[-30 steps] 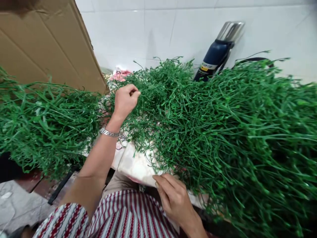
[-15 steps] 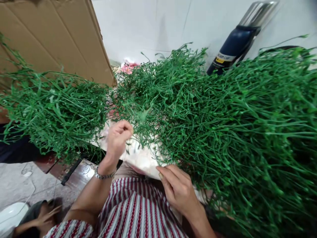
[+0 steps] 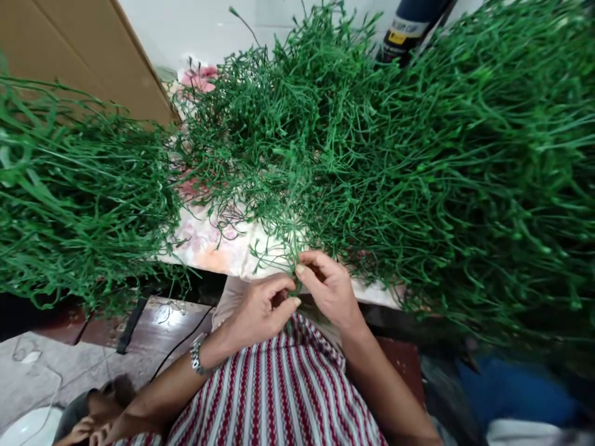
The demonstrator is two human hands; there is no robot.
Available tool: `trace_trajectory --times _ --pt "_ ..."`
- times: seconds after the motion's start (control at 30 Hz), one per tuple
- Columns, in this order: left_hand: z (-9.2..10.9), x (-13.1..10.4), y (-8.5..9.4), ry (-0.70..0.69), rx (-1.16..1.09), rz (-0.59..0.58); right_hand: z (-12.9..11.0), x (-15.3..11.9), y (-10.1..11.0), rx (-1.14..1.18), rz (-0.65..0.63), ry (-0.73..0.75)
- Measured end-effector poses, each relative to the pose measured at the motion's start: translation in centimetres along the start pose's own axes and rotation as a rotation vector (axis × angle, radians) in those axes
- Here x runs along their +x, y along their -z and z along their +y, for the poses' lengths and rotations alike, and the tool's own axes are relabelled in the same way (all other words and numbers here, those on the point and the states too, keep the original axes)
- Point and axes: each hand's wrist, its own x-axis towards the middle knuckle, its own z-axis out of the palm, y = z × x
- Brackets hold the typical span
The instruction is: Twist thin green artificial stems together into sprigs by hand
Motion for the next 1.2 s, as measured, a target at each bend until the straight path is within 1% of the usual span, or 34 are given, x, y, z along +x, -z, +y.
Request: trace_trajectory --times 0.1,0.17,0.23,0.3,0.37,0.4,0.5,0.57,0.6,0.67,0.73,0.77,0.83,0.9,0.97,1.03,1.1,1.2 --pt "0.1 -0.6 1.0 -0.079 0.123 -0.035 0.0 -0.4 -0.1 -0.008 0.040 -0.008" --pt "0.6 -1.2 1.6 -0.132 0.125 -0.024 -0.3 -0.6 0.1 -0.116 0.086 0.036" --pt "1.4 -1.4 2.1 -0.199 0.086 0.005 -0.7 -0.8 0.1 -0.262 0.139 0.128" --pt "2.2 -1.1 2.3 -0.223 0.054 0.096 -1.2 -0.9 0.0 -0.395 0.177 0.258" --pt "2.5 -0.1 2.2 -0.154 0.047 0.221 -1.4 -1.0 -0.4 -0.517 0.189 0.388" --pt "2.4 0.5 2.1 -0.102 0.033 0.258 -1.4 -1.1 -0.7 -0.580 0.187 0.444" --pt "1.6 2.0 1.8 0.036 -0.092 0.298 -1.1 -1.3 -1.7 -0.731 0.154 0.585" --pt "0.7 2.3 1.9 0.093 -0.227 0.324 -0.8 -1.4 -2.4 -0.741 0.115 0.646" --pt "0.3 2.3 2.1 0.103 -0.287 0.344 -0.7 -1.5 -2.6 -0.713 0.083 0.657" --pt "-0.5 2.0 2.6 0.080 -0.357 0.408 -0.9 -1.7 -2.6 -0.597 0.001 0.649" --pt "-1.1 1.5 3.2 0.028 -0.360 0.462 -1.6 -1.8 -2.1 -0.437 -0.066 0.630" --pt "-1.3 1.3 3.5 0.008 -0.361 0.474 -2.0 -1.7 -1.7 -0.363 -0.075 0.625" --pt "-1.6 0.9 3.7 0.008 -0.420 0.462 -3.0 -1.4 -0.9 -0.259 -0.029 0.622" --pt "-1.7 0.5 3.7 0.037 -0.539 0.420 -3.7 -0.6 -0.4 -0.227 0.030 0.618" --pt "-1.7 0.2 3.4 0.049 -0.646 0.362 -3.7 0.6 -0.4 -0.255 0.018 0.630" --pt "-1.7 -0.1 3.3 0.035 -0.676 0.330 -3.2 2.0 -0.8 -0.343 -0.056 0.642" --pt "-1.9 -0.4 3.4 0.010 -0.655 0.339 -2.2 3.1 -1.1 -0.516 -0.113 0.602" --pt "-2.5 -0.6 3.9 -0.009 -0.613 0.357 -0.9 4.0 -1.2 -0.812 -0.110 0.482"
